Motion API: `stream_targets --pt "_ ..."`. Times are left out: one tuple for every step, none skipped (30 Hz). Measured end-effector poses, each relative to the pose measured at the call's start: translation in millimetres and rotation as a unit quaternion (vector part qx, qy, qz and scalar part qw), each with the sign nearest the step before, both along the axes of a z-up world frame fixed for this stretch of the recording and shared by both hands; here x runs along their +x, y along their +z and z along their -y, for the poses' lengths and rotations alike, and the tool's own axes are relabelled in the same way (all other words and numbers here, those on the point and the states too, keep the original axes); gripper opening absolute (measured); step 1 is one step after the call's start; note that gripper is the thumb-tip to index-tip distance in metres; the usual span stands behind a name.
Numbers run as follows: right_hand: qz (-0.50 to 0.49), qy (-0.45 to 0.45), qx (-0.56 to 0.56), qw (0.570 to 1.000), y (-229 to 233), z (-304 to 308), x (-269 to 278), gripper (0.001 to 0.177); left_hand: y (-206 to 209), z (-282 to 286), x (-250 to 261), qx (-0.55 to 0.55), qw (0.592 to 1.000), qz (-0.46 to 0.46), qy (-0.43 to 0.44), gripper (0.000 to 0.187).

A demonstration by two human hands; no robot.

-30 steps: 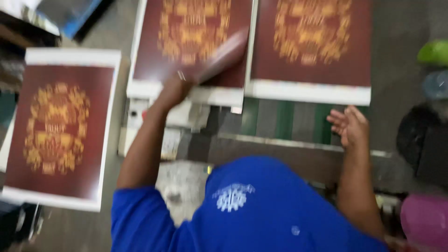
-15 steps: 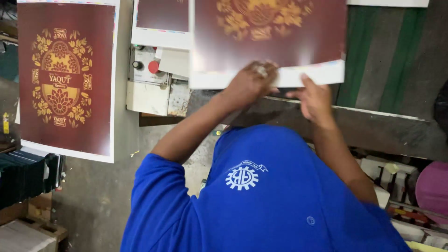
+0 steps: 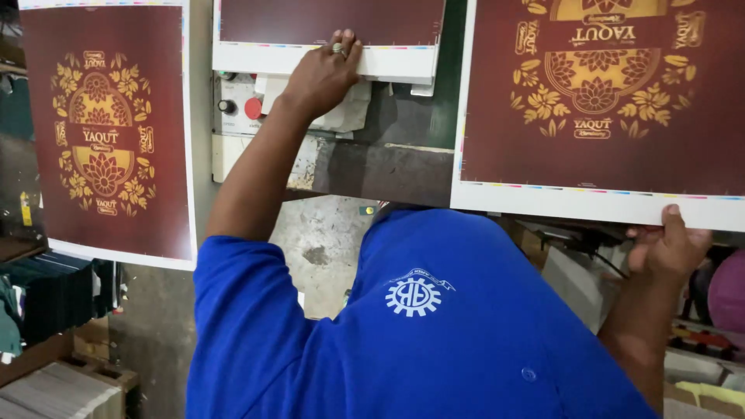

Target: The person repeatedly picks up large printed sheets from a pile on a table and places them onto a stack on a machine. The sheets feature a maroon background with a gold design. The person handles the sheets by hand, aligning them as they build the stack.

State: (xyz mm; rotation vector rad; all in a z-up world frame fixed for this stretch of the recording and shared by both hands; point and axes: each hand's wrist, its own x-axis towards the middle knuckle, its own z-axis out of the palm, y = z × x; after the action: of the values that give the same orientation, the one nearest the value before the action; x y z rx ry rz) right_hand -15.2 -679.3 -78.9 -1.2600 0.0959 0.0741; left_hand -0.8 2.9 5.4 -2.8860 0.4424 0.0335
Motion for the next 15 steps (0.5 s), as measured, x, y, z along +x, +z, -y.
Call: stream_targets --pt "-0.003 -0.004 0.000 1.000 -0.2 1.1 -5.0 0.028 8.9 2.7 -1.8 0.000 1.000 -0.003 -0.004 0.062" --pt "-0.007 -0.021 0.008 1.000 -0.2 2.1 -10.2 0.033 18.0 5.3 -3.7 -0.029 1.000 0.005 -0.005 0.057" --pt "-0.010 -0.038 0.016 0.999 0.0 2.4 -13.7 0.037 27.8 7.4 -5.1 -0.058 0.998 0.014 -0.005 0.053" --pt "-0.012 -0.041 0.016 0.999 0.8 0.1 -17.0 0.037 19.9 3.6 -6.4 -0.058 0.998 0.013 -0.008 0.053" --pt "-0.020 -0.044 -0.002 0.999 1.4 -2.2 -19.5 0.036 11.6 -0.2 -9.5 -0.065 0.996 0.062 -0.026 0.044" --pt "-0.029 -0.048 -0.021 0.998 2.4 -4.5 -22.3 0.035 3.6 -4.1 -12.8 -0.073 0.990 0.110 -0.043 0.036" --pt "-0.028 -0.049 -0.020 0.998 8.0 -14.3 -22.8 0.035 -2.3 -4.6 -15.0 -0.072 0.990 0.111 -0.044 0.036" --pt "-0.046 -0.054 -0.032 0.997 14.4 -24.0 -23.4 0.037 -7.5 -5.2 -17.2 -0.053 0.987 0.141 -0.052 0.029" --pt "-0.059 -0.060 -0.042 0.996 20.7 -34.9 -19.0 0.038 -11.4 -6.8 -13.5 -0.033 0.982 0.176 -0.061 0.024" --pt "-0.054 -0.063 -0.040 0.996 20.9 -44.2 -14.1 0.038 -5.0 0.9 -16.1 -0.032 0.981 0.182 -0.064 0.024" --pt "-0.062 -0.059 -0.042 0.995 21.6 -53.1 -9.5 0.040 1.5 8.9 -19.0 -0.059 0.979 0.183 -0.062 0.021" --pt "-0.071 -0.055 -0.045 0.995 22.4 -62.1 -5.0 0.041 7.7 16.9 -22.3 -0.086 0.977 0.185 -0.060 0.019" --pt "-0.066 -0.057 -0.043 0.995 19.4 -69.8 4.5 0.041 16.1 18.2 -21.4 -0.085 0.976 0.190 -0.062 0.019" --pt "-0.063 -0.045 -0.040 0.996 16.5 -77.5 13.9 0.041 24.4 19.5 -20.7 -0.119 0.980 0.153 -0.038 0.018" --pt "-0.060 -0.033 -0.038 0.997 14.3 -84.6 23.9 0.040 33.1 21.5 -21.1 -0.152 0.981 0.117 -0.014 0.017"
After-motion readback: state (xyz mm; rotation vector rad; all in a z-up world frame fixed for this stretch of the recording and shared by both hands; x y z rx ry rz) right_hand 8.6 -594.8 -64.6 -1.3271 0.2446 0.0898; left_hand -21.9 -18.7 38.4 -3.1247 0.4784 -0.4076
